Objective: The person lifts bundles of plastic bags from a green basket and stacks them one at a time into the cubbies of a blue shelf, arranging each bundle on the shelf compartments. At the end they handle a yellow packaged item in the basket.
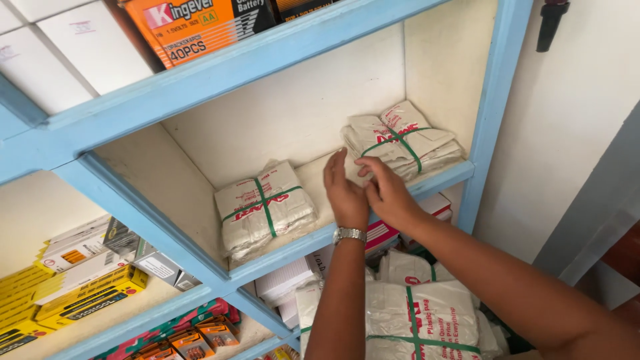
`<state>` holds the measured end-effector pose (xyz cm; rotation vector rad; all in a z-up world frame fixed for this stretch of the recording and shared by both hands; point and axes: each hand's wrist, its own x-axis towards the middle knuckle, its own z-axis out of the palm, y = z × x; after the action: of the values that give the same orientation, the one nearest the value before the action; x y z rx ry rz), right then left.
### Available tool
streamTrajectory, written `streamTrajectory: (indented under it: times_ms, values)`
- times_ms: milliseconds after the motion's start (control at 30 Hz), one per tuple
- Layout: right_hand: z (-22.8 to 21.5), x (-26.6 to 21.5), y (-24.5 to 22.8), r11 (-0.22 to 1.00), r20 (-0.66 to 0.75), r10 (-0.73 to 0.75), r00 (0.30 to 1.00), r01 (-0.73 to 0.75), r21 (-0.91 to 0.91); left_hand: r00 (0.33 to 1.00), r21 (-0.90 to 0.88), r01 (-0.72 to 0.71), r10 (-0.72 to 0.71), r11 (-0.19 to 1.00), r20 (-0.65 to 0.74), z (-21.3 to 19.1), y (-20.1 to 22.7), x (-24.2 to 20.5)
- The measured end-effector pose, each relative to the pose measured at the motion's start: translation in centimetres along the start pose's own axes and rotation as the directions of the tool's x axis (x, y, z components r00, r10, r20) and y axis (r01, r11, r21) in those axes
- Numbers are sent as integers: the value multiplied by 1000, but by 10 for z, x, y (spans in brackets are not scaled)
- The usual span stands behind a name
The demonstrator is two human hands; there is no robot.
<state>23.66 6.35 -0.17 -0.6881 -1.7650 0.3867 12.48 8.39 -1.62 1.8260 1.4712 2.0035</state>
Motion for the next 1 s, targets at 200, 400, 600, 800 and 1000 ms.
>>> streamTrajectory:
  times_ms: [200,400,600,800,1000]
  values:
    - [30,5,0,972,210,218,953,-232,45,1000,580,-2,-5,814,11,-93,-8,-4]
    - [47,6,-21,997,430,-10,903,39,-60,939,832,197,-345,519,-8,-187,-50,-13]
    - [63,0,-17,931,589,94,803,139,-339,946,799,139,-317,585,68,-188,-44,-12]
    - [47,-19,-4,894,482,167,860,74,-442,978,712,-69,-93,698,186,-176,-44,-19]
    - [22,-33,14,860,355,141,924,63,-506,960,748,-110,-126,654,251,-145,-6,-9]
